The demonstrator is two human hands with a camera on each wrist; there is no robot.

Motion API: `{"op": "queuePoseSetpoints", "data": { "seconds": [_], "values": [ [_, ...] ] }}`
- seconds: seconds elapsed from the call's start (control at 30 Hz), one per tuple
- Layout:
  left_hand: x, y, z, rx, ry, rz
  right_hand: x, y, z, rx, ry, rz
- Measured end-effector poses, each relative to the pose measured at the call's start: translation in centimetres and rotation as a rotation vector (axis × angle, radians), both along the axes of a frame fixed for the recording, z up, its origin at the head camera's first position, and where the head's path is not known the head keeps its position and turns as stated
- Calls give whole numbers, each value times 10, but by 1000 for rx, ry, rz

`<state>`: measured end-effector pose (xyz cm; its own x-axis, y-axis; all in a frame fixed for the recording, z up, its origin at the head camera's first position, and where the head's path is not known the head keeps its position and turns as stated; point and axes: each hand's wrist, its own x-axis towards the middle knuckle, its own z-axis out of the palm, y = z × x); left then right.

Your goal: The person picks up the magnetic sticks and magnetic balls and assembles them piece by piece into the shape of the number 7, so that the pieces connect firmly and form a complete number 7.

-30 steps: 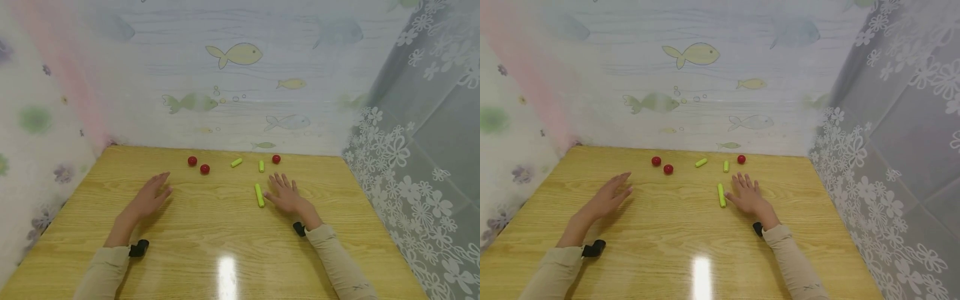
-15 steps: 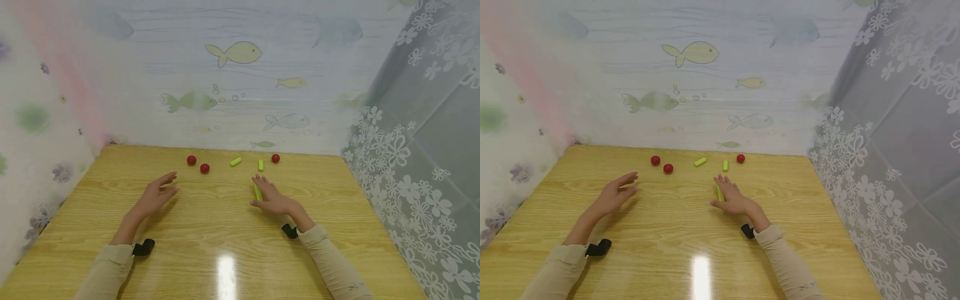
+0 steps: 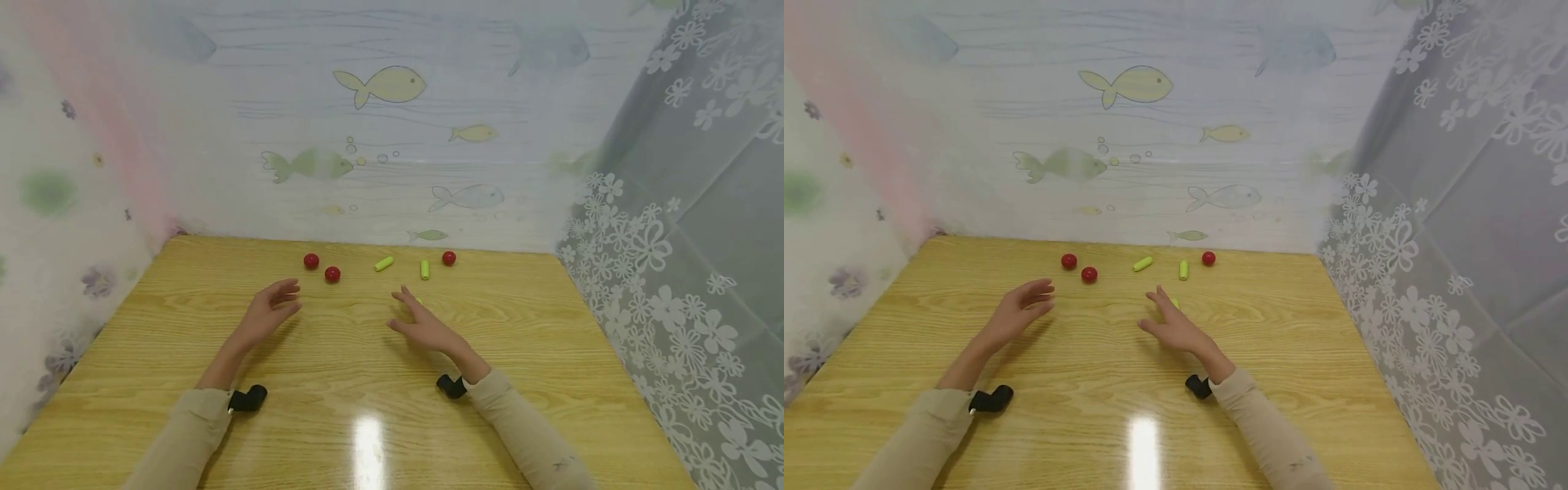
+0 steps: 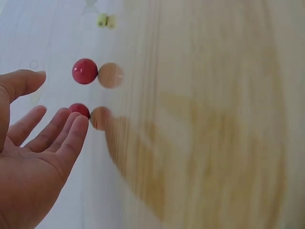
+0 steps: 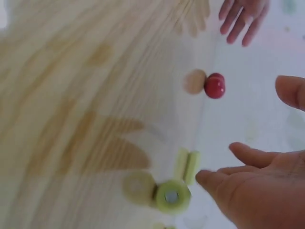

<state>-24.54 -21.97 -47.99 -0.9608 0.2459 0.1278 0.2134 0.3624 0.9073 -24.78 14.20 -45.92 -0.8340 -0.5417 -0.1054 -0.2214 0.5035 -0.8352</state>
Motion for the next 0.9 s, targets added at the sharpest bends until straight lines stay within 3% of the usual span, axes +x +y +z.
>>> {"op": "queuePoseSetpoints", "data": {
  "seconds": [0.27, 0.6, 0.9],
  "values": [
    [-6, 10, -3, 117, -61, 13, -16, -14, -3, -144, -70, -62],
    [-15, 23, -5, 134, -81, 56, -42, -24, -4, -404, -311, -226],
    [-22, 34, -6, 132, -96, 82, -66, -30, -8, -477, -440, -339]
  ]
}}
